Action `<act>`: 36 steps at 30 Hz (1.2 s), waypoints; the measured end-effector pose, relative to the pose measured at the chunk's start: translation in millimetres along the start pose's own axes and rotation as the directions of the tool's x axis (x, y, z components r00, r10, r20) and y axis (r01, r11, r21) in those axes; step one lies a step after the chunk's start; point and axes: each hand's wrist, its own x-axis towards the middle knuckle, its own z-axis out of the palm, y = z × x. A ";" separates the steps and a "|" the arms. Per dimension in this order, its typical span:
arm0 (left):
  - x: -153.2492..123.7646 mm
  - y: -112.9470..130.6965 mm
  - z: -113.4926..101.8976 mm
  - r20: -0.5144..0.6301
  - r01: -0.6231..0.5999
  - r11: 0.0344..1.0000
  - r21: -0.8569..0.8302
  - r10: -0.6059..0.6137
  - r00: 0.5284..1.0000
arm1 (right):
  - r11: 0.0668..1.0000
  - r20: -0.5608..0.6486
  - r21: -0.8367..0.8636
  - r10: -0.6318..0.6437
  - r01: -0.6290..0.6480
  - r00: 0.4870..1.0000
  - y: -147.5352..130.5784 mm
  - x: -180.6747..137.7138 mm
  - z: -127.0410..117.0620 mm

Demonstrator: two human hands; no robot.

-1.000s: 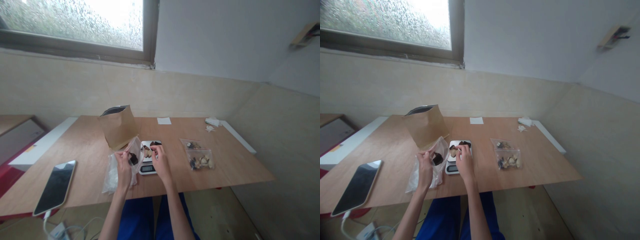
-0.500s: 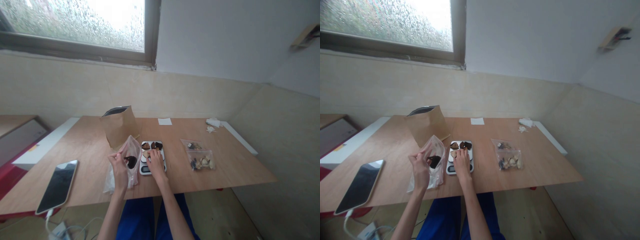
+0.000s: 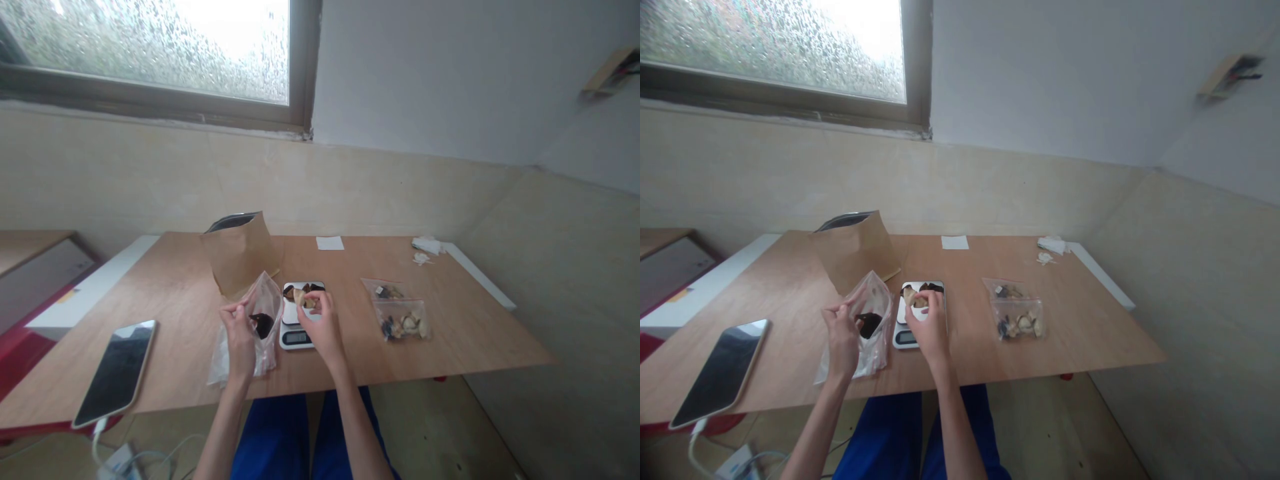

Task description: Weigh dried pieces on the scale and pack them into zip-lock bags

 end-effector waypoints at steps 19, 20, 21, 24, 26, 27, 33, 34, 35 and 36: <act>-8.5 0.5 6.8 -0.051 0.045 0.951 0.306 -0.031 0.998 | 0.966 0.297 -0.070 -0.217 0.248 0.930 -49.6 10.1 21.3; -6.3 -0.1 4.8 -0.073 0.068 0.947 0.313 -0.048 0.996 | 0.969 0.266 -0.053 -0.219 0.241 0.939 -45.2 12.1 20.6; -4.0 -0.8 2.6 -0.088 0.082 0.944 0.321 -0.057 0.995 | 0.972 0.224 -0.044 -0.215 0.230 0.951 -38.8 14.8 20.0; 1.8 -4.0 -3.3 -0.118 0.083 0.940 0.331 -0.046 0.992 | 0.977 0.117 -0.108 -0.169 0.182 0.979 -10.4 25.5 21.5; 4.0 -6.4 -5.6 -0.128 0.081 0.940 0.331 -0.041 0.991 | 0.961 0.151 -0.221 -0.134 0.165 0.979 10.7 32.8 24.9; 4.6 -7.5 -6.1 -0.130 0.082 0.942 0.326 -0.042 0.991 | 0.941 0.200 -0.284 -0.127 0.182 0.971 19.8 35.9 27.1; 3.8 -8.8 -4.0 -0.109 0.065 0.953 0.296 -0.034 0.993 | 0.783 0.407 -0.517 -0.131 0.347 0.904 40.9 45.4 41.5; 3.5 -8.3 -3.7 -0.108 0.062 0.953 0.297 -0.031 0.994 | 0.775 0.416 -0.524 -0.131 0.355 0.900 41.0 45.7 43.3; 3.5 -8.1 -3.7 -0.107 0.060 0.953 0.297 -0.030 0.994 | 0.773 0.422 -0.524 -0.129 0.357 0.897 41.1 45.6 44.7; 3.7 -8.1 -3.9 -0.107 0.063 0.953 0.297 -0.032 0.994 | 0.778 0.424 -0.519 -0.125 0.354 0.897 41.1 45.2 45.7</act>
